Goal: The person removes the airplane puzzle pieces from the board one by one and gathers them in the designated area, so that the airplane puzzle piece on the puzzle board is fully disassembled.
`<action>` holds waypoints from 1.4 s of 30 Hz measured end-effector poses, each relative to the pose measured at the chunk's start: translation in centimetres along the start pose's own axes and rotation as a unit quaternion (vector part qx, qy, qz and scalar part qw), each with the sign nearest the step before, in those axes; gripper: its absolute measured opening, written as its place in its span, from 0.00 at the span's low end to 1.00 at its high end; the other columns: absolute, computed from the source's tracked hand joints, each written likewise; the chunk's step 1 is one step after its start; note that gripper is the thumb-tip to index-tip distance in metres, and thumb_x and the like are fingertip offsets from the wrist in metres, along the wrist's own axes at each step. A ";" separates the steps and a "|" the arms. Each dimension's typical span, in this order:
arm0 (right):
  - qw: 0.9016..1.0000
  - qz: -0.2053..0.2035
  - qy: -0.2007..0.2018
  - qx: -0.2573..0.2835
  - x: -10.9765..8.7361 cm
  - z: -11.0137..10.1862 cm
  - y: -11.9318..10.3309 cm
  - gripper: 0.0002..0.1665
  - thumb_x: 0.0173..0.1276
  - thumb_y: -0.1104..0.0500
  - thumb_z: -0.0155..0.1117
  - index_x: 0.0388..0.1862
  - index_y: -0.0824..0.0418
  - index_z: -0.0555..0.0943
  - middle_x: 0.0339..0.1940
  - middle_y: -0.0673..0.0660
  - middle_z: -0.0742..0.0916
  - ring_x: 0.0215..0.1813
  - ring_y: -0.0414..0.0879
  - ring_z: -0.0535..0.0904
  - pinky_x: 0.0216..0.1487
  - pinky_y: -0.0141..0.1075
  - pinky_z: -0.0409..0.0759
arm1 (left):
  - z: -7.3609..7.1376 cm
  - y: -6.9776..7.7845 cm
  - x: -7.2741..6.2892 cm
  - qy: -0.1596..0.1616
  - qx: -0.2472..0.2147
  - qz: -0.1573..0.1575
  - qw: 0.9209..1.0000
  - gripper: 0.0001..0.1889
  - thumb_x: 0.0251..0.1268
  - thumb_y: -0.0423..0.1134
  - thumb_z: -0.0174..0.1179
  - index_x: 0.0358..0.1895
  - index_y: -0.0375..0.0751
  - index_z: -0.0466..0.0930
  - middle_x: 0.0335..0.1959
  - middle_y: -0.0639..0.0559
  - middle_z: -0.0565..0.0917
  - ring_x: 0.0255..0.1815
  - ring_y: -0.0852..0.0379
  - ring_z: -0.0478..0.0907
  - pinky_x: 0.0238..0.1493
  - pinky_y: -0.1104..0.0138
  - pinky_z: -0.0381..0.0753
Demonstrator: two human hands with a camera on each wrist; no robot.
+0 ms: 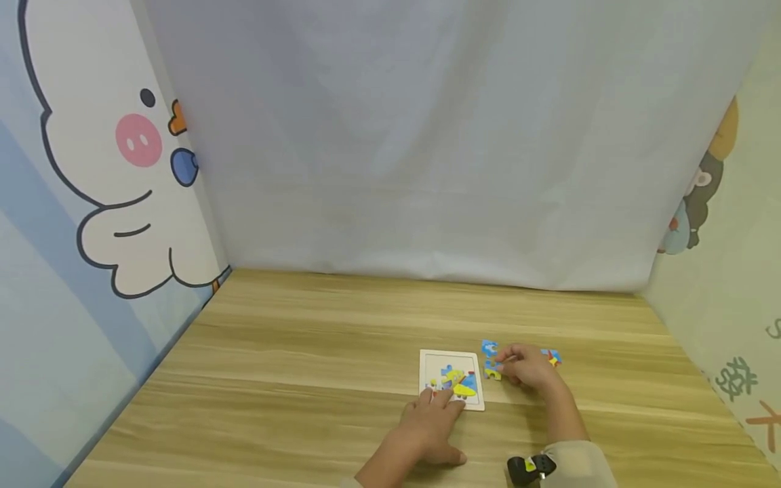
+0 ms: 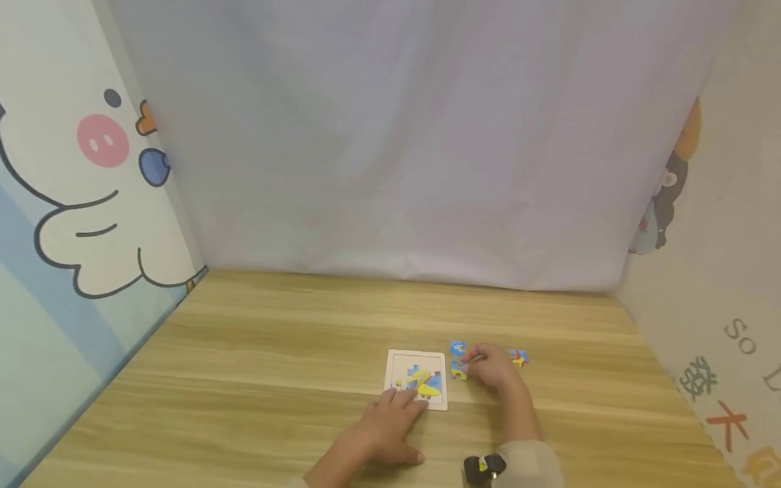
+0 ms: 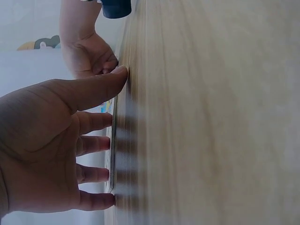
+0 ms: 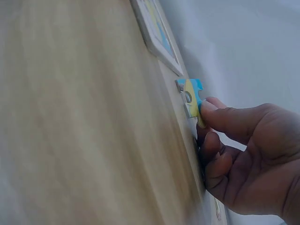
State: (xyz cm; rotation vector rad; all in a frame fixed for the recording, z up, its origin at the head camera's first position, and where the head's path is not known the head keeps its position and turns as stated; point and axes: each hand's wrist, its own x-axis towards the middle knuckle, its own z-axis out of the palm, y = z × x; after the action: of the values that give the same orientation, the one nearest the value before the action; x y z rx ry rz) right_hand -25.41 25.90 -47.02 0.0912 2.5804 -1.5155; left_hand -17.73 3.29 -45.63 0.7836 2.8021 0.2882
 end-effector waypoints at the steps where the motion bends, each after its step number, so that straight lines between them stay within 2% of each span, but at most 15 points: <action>1: 1.000 -0.002 0.002 -0.005 0.1 0.1 0.0 0.07 0.59 0.68 0.62 0.37 0.68 0.78 0.19 0.54 0.76 0.20 0.43 0.68 0.20 0.30 0.65 | 0.0 0.0 0.0 -0.001 -0.002 0.000 1.000 0.42 0.43 0.59 0.69 0.65 0.52 0.67 0.68 0.53 0.62 0.66 0.45 0.57 0.56 0.50 0.67; 8: 1.000 0.004 0.019 -0.020 0.3 0.4 -0.2 0.07 0.57 0.69 0.64 0.35 0.68 0.79 0.19 0.54 0.77 0.21 0.43 0.69 0.22 0.32 0.67 | -0.1 -0.1 0.0 -0.004 -0.008 0.003 1.000 0.42 0.42 0.59 0.69 0.65 0.51 0.67 0.68 0.52 0.62 0.66 0.44 0.57 0.57 0.49 0.66; 18: 1.000 -0.008 0.029 -0.010 0.2 0.6 -0.2 0.08 0.55 0.74 0.62 0.35 0.72 0.79 0.19 0.54 0.78 0.21 0.43 0.71 0.24 0.32 0.70 | 0.0 -0.2 0.2 -0.004 -0.011 0.003 1.000 0.42 0.42 0.59 0.70 0.65 0.52 0.67 0.68 0.52 0.62 0.66 0.44 0.57 0.56 0.49 0.66; 29: 0.999 0.000 0.041 -0.024 0.1 0.7 -0.2 0.09 0.53 0.72 0.63 0.36 0.71 0.79 0.19 0.55 0.78 0.22 0.44 0.72 0.25 0.33 0.71 | 0.1 -0.1 0.2 -0.008 -0.013 0.005 1.000 0.42 0.42 0.59 0.70 0.65 0.51 0.67 0.68 0.51 0.62 0.66 0.44 0.57 0.57 0.49 0.66; 33: 0.999 -0.015 0.038 -0.025 -0.1 0.8 -0.4 0.10 0.55 0.72 0.62 0.37 0.72 0.79 0.21 0.55 0.79 0.23 0.44 0.72 0.24 0.33 0.71 | 0.0 -0.2 0.1 -0.003 -0.018 0.004 1.000 0.42 0.43 0.59 0.69 0.65 0.50 0.67 0.68 0.50 0.62 0.66 0.41 0.57 0.57 0.48 0.66; 38: 0.997 -0.052 0.041 -0.043 -0.9 1.2 -1.2 0.09 0.57 0.70 0.62 0.38 0.71 0.80 0.26 0.56 0.80 0.27 0.46 0.75 0.29 0.36 0.74 | -0.2 -0.2 0.0 0.004 -0.034 0.002 0.999 0.40 0.44 0.57 0.69 0.64 0.49 0.69 0.68 0.49 0.62 0.67 0.39 0.56 0.57 0.47 0.65; 42: 0.997 -0.057 0.028 -0.036 -1.5 1.6 -1.6 0.11 0.60 0.68 0.62 0.42 0.70 0.79 0.30 0.56 0.81 0.31 0.48 0.76 0.34 0.38 0.76 | -0.2 0.0 0.0 0.003 -0.040 0.005 0.999 0.39 0.44 0.57 0.69 0.64 0.49 0.70 0.68 0.49 0.62 0.66 0.39 0.56 0.57 0.46 0.65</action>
State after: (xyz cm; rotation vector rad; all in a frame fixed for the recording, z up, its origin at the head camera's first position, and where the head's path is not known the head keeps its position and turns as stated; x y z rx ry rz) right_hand -23.98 23.79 -46.19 -0.0231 2.7246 -1.4762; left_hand -17.75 3.23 -45.49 0.7803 2.7745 0.4014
